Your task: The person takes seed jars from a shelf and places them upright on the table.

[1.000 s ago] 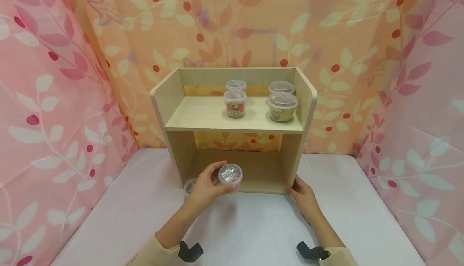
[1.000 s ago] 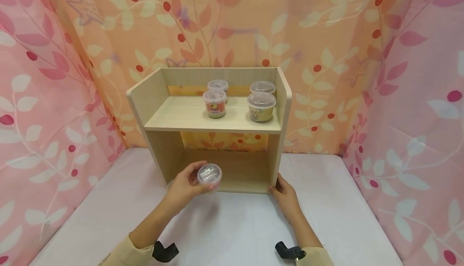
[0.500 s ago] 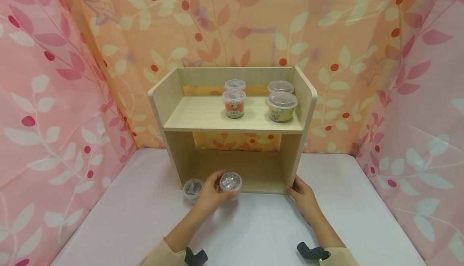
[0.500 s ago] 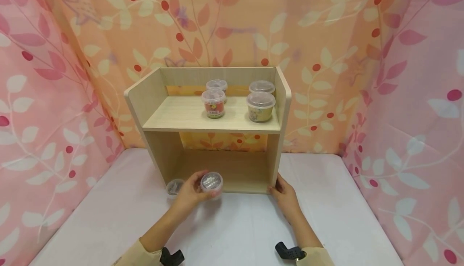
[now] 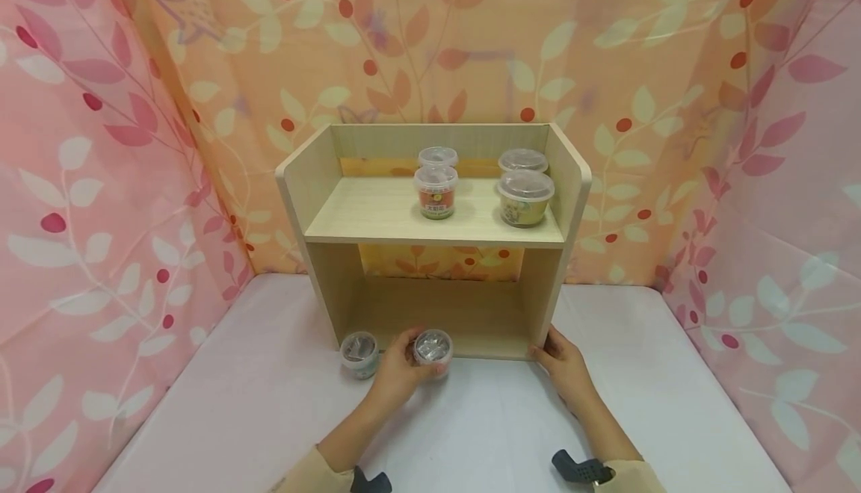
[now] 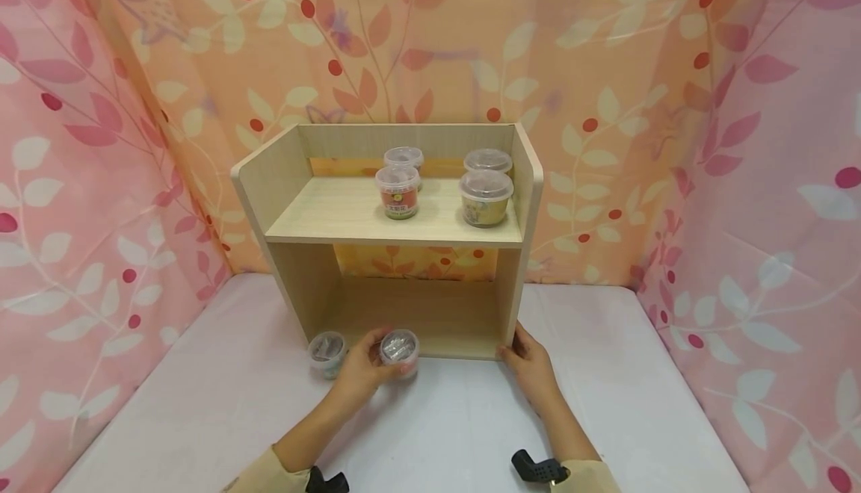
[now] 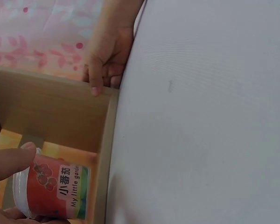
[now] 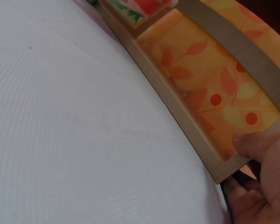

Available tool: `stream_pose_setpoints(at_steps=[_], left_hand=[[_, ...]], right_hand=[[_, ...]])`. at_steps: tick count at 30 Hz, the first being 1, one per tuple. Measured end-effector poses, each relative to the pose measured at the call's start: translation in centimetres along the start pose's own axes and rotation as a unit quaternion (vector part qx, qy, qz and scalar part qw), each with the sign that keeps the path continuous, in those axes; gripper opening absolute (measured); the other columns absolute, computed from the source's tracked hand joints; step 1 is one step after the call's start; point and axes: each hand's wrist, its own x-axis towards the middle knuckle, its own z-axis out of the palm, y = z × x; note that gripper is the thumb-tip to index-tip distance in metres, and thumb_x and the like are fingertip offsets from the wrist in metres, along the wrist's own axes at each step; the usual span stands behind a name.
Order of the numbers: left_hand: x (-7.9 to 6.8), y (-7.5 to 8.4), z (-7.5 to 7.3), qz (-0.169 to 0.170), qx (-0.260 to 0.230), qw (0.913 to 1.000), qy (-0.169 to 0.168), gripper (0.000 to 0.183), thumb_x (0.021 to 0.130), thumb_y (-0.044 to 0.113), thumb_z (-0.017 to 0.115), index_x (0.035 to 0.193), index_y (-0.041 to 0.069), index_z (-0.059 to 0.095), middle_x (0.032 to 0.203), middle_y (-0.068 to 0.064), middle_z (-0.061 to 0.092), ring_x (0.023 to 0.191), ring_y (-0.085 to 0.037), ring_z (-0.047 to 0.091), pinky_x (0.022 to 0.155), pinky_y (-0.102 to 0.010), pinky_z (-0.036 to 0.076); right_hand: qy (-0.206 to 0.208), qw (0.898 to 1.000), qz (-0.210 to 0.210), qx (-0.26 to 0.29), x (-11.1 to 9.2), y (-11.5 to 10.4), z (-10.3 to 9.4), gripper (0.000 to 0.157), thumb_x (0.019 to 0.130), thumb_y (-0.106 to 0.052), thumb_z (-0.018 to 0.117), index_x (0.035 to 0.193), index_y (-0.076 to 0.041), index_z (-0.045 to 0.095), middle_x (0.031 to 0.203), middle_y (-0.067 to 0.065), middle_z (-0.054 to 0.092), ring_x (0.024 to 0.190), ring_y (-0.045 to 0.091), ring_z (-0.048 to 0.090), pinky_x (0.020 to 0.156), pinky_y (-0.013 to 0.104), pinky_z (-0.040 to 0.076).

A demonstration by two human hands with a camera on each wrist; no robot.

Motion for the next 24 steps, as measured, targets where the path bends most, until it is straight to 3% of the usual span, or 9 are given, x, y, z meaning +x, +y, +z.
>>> stream_pose_setpoints(at_steps=[12,24], left_hand=[[0.3,-0.9,0.1,-0.015,0.026,0.9995,0.006,0.084,0.079,0.007,0.088,0.148,-0.007,0.042,0.145,-0.026,0.051,0.136,-0.042,0.051,0.109,-0.047,0.049],[0.1,-1.8,0.1,-0.001,0.036,0.9994,0.005,0.086,0.079,0.008,0.088,0.148,-0.010,0.040,0.147,-0.029,0.048,0.135,-0.044,0.050,0.107,-0.046,0.051]], right_hand=[[-0.002,1.000,0.005,0.005,-0.1,0.0,0.0,0.074,0.098,-0.013,0.071,0.160,-0.005,0.032,0.158,0.023,0.040,0.145,0.039,0.040,0.096,0.004,0.040],[0.000,1.000,0.002,-0.005,0.0,0.2,-0.1,0.074,0.098,-0.016,0.071,0.160,-0.006,0.032,0.157,0.023,0.042,0.144,0.039,0.042,0.096,0.005,0.041]])
